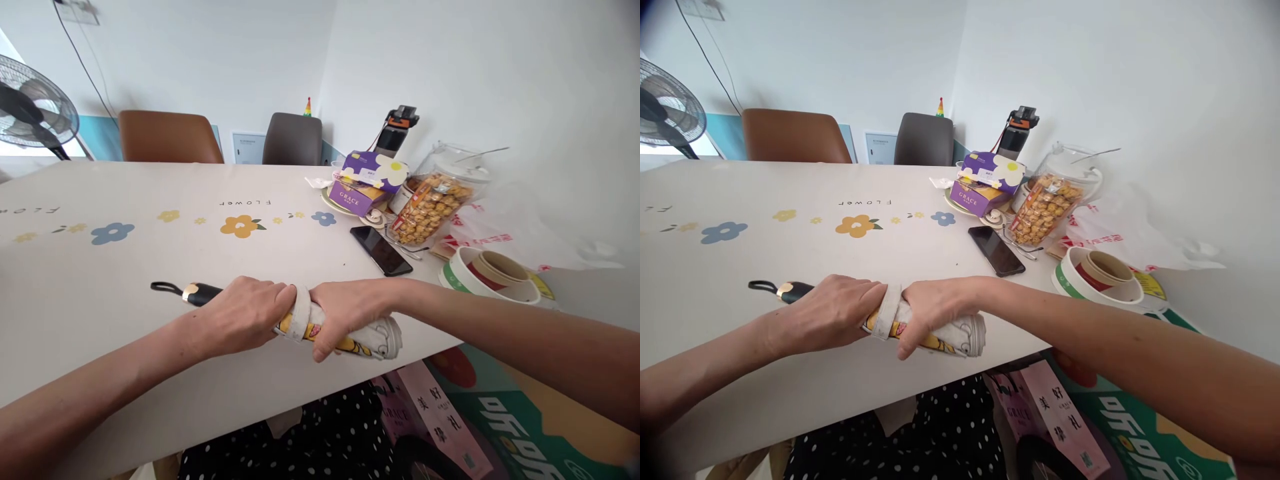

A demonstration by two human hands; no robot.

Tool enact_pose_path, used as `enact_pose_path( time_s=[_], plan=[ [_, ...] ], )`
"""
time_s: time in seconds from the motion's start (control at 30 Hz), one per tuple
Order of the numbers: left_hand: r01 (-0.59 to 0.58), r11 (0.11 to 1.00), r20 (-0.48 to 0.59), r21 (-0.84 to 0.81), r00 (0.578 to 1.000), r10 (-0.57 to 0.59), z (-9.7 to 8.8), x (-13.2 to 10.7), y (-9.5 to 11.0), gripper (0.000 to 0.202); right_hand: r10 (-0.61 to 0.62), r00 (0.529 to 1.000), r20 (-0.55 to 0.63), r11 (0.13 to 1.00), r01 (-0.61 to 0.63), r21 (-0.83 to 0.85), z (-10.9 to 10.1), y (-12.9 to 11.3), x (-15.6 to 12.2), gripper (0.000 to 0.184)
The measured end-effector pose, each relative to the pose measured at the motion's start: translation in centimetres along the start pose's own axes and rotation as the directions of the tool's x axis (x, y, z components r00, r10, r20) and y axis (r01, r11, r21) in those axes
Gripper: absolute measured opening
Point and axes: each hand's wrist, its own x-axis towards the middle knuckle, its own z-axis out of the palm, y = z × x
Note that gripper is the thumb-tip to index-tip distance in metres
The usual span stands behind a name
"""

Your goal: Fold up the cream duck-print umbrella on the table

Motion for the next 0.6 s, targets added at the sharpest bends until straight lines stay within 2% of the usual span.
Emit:
enact_pose_path(
  time_s=[0.03,0.1,0.2,0.27,0.33,0.47,0.53,0.6],
  plan=[
    [-0.020,0.999,-0.012,0.031,1.000,0.021,0.2,0.1,0.0,0.005,0.012,1.000,0.029,0.996,-0.014,0.092,0.2,0.4,0.2,0.028],
    [-0.036,0.995,-0.024,0.091,0.999,0.039,0.6,0.2,0.0,0.009,0.021,0.999,-0.032,0.996,-0.018,0.092,0.8,0.9,0.6,0.022],
    [0.002,0.992,-0.007,0.125,1.000,-0.001,1.2,0.4,0.2,0.017,-0.006,0.973,-0.232,0.972,-0.050,-0.231,1.8,1.1,0.9,0.017],
    [0.044,0.996,0.025,0.073,0.999,-0.046,1.5,0.4,0.2,0.016,-0.057,0.949,-0.311,0.877,-0.101,-0.470,2.3,1.0,1.1,0.017],
    [0.092,0.996,0.063,-0.013,0.994,-0.091,1.6,0.3,0.1,0.013,-0.133,0.932,-0.338,0.761,-0.122,-0.637,2.5,0.8,1.1,0.019],
    [0.195,0.977,0.111,-0.086,0.976,-0.185,1.5,0.4,-0.7,0.009,-0.284,0.894,-0.347,0.572,-0.133,-0.809,2.5,0.4,1.2,0.020],
    [0.208,0.972,0.111,-0.112,0.974,-0.196,1.2,0.5,-1.0,0.010,-0.293,0.885,-0.362,0.560,-0.148,-0.815,2.4,0.1,1.2,0.020],
    [0.193,0.969,0.121,-0.153,0.977,-0.176,1.0,0.5,-1.1,0.013,-0.219,0.903,-0.369,0.646,-0.149,-0.749,2.2,-0.3,1.2,0.025]
  ],
)
